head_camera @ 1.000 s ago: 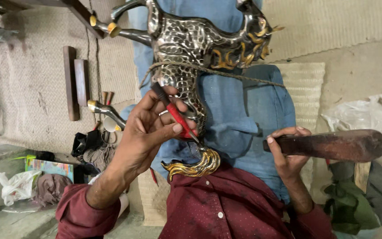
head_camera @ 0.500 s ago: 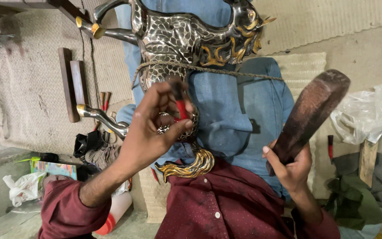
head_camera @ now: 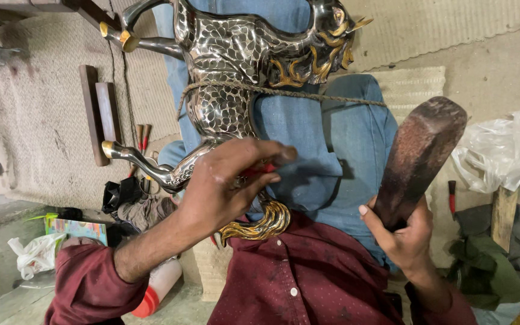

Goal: The person sits on the floor with a large metal horse sculpture resting on their legs and works its surface. They hold a red-handled punch against the sculpture with one hand and strike it with a wooden mallet in the other hand, repositioning the punch repeatedly to work different spots on the figure's body.

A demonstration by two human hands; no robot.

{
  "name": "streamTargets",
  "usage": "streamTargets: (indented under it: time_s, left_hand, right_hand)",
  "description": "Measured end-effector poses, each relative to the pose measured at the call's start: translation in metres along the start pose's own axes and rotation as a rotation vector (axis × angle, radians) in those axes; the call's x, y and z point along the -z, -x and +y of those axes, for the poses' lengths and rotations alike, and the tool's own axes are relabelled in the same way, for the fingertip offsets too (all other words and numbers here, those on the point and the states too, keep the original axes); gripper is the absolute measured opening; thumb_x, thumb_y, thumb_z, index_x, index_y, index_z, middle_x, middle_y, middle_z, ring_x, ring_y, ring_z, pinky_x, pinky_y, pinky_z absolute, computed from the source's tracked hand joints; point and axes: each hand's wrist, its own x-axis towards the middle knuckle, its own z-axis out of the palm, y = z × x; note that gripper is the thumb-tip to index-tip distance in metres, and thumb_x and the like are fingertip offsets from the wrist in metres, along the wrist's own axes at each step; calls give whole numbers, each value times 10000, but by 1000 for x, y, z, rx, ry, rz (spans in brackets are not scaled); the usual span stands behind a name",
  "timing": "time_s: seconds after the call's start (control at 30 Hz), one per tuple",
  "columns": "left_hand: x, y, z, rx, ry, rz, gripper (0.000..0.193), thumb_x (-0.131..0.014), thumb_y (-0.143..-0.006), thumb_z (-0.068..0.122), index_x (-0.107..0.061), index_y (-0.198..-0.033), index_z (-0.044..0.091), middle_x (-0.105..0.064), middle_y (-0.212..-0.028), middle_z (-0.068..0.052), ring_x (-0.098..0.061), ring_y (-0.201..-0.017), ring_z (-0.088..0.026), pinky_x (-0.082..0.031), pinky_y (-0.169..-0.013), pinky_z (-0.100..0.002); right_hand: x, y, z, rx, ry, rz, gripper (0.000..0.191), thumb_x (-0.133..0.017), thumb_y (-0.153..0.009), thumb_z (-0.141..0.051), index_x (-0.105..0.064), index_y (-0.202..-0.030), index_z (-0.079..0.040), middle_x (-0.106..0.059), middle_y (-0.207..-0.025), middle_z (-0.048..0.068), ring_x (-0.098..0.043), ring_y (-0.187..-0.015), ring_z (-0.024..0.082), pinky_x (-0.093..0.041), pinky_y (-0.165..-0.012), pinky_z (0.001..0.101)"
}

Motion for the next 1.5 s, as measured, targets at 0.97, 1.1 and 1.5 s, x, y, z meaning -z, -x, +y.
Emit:
streamTargets:
  time_s: [0.97, 1.1, 1.5]
  left_hand:
    - [-3, 12, -18, -117, -6, -28, 545, -713, -823, -95, -615, -1329, 81, -765, -1197, -47, -780, -995, -212, -633, -819, -318]
    - [-5, 13, -23, -80, -131, -77, 506, -800, -797, -33, -666, -1265, 102, -742, -1015, -54, -745, -915, -268, -594, -783, -384]
    - [-2, 10, -22, -148, 5, -60, 595, -741, -827, -74, -621, -1378, 116, -758, -1221, -26, -775, -1014, -195, -618, -830, -316]
  right_hand:
    - [24, -41, -39, 386, -40, -54, 517, -810, -934, -11, -525, -1352, -120, -709, -982, 61, -704, -825, 134, -619, -700, 252]
    - [33, -58, -39, 520, 642, -222, 633, -852, -752, -13, -597, -1311, -164, -700, -912, 104, -653, -697, 204, -566, -573, 325]
    - [31, -52, -32, 332, -29, -44, 436, -753, -883, 53, -634, -1227, -186, -708, -996, 88, -717, -770, 132, -599, -643, 289]
